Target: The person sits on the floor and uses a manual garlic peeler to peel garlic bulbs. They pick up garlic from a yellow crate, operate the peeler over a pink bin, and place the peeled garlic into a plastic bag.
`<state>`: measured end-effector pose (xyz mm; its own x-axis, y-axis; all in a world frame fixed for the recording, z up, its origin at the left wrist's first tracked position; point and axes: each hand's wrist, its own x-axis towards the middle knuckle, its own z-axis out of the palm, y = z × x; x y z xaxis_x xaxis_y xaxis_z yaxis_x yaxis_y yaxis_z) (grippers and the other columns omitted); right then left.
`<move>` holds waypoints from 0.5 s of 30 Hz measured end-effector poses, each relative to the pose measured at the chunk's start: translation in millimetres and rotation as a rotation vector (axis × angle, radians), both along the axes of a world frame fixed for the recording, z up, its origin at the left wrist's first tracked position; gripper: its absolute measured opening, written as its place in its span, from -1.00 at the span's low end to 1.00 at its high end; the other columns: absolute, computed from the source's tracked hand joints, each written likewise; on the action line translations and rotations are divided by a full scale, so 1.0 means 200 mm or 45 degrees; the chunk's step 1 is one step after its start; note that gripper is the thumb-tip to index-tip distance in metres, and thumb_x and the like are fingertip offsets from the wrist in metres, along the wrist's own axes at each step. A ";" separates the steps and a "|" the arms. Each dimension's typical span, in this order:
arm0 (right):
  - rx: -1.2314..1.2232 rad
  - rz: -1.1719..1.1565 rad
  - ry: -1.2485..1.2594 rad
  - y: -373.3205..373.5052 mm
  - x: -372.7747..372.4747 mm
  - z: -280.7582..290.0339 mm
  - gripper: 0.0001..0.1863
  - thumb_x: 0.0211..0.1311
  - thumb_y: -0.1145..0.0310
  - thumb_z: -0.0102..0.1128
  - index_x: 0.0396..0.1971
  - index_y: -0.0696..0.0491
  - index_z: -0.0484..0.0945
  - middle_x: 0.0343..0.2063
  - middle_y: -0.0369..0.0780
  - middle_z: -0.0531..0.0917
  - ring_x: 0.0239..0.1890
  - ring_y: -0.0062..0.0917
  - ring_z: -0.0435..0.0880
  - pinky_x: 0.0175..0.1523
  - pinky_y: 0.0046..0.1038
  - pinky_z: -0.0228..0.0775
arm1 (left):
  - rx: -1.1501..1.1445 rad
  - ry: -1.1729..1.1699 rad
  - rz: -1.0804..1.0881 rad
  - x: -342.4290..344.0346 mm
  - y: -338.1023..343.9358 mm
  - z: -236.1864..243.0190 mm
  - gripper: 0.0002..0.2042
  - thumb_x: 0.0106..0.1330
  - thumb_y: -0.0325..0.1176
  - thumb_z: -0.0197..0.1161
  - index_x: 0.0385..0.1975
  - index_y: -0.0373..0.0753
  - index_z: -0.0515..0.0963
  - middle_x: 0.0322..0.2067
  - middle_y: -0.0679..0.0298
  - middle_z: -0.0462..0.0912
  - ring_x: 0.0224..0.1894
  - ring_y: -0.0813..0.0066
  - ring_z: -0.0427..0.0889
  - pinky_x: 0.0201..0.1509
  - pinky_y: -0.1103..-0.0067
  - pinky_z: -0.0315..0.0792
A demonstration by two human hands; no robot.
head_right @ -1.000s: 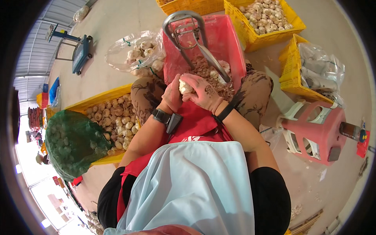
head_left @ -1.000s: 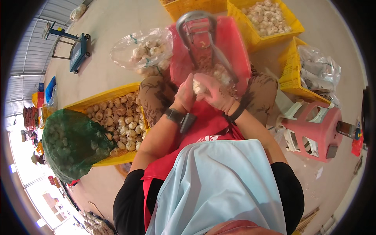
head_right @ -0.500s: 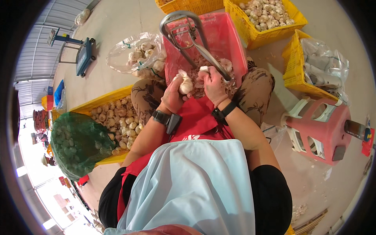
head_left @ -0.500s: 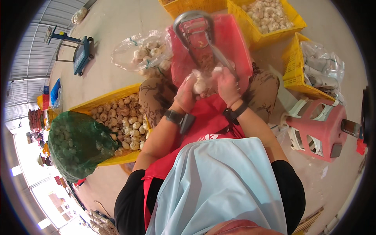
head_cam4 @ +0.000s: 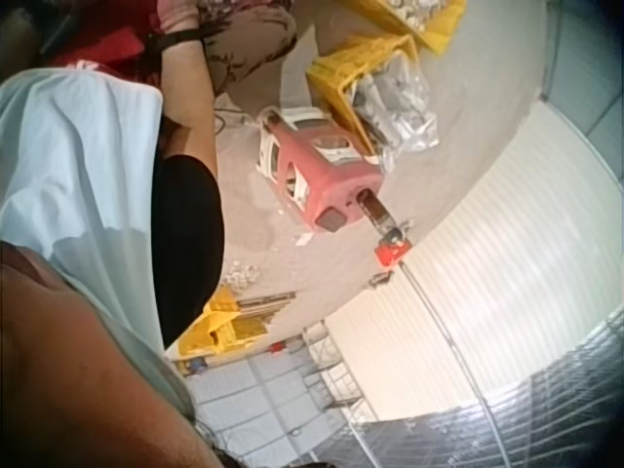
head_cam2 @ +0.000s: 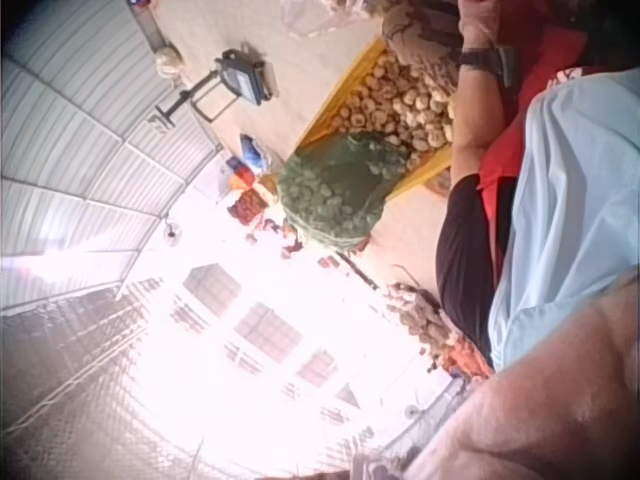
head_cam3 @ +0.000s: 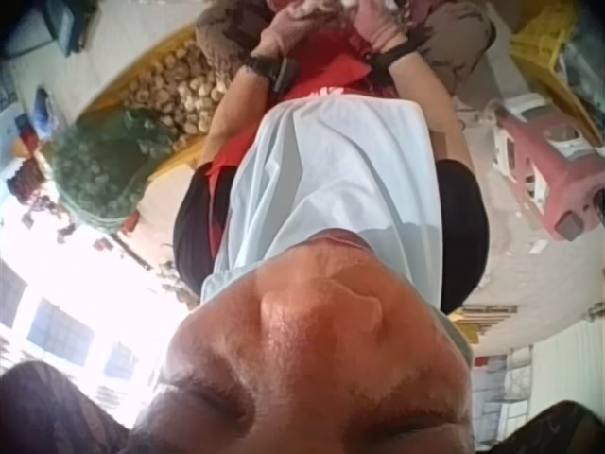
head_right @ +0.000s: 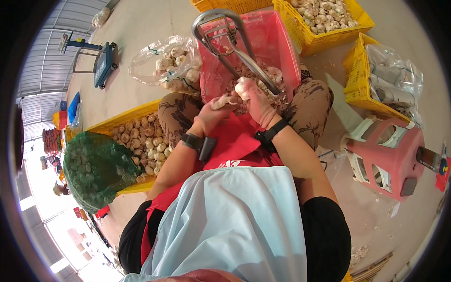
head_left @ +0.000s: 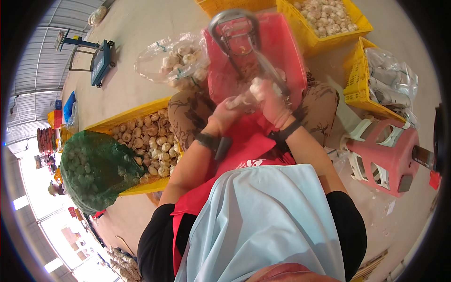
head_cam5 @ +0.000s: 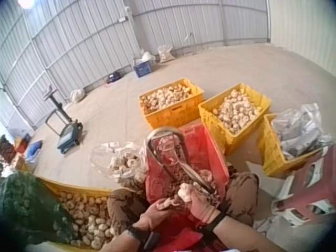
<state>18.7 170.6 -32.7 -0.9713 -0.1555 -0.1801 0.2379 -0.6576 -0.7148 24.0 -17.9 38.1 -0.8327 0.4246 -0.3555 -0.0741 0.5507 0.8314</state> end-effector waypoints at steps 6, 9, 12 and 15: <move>-0.176 0.201 -0.422 0.06 0.06 0.21 -0.26 0.40 -0.30 -0.39 0.02 0.11 0.44 -0.30 -0.13 0.66 -0.40 -0.42 0.69 -0.23 -0.36 0.62 | -0.715 0.532 -0.040 -0.05 -0.01 0.11 -0.67 0.22 -0.42 0.17 0.01 -0.17 0.46 0.10 0.15 0.47 0.06 0.09 0.52 0.09 0.34 0.44; 0.210 0.100 -0.344 0.08 0.05 0.16 -0.33 0.45 -0.19 -0.34 -0.06 0.14 0.49 -0.33 -0.16 0.67 -0.52 -0.47 0.62 -0.31 -0.41 0.59 | -0.072 0.821 0.261 -0.10 0.04 0.23 -0.71 0.19 -0.55 0.19 -0.06 -0.25 0.52 -0.01 0.12 0.52 0.00 0.18 0.57 0.02 0.48 0.48; 0.670 -0.053 -0.056 0.02 0.06 0.17 -0.53 0.50 0.08 -0.25 -0.11 0.19 0.51 -0.30 -0.20 0.64 -0.43 -0.53 0.59 -0.22 -0.45 0.54 | 0.186 0.877 -0.217 -0.11 0.15 0.19 -0.68 0.21 -0.55 0.22 -0.01 -0.25 0.51 -0.04 0.17 0.55 -0.04 0.23 0.60 -0.01 0.49 0.50; 0.616 -0.148 -0.013 -0.01 0.07 0.07 -0.70 0.50 0.34 -0.18 -0.11 0.23 0.48 -0.26 -0.22 0.61 -0.28 -0.57 0.57 -0.06 -0.50 0.49 | 0.544 0.275 -0.165 -0.08 0.12 0.00 -0.66 0.34 -0.40 0.19 0.10 -0.22 0.44 -0.03 0.25 0.55 -0.03 0.27 0.60 -0.01 0.51 0.50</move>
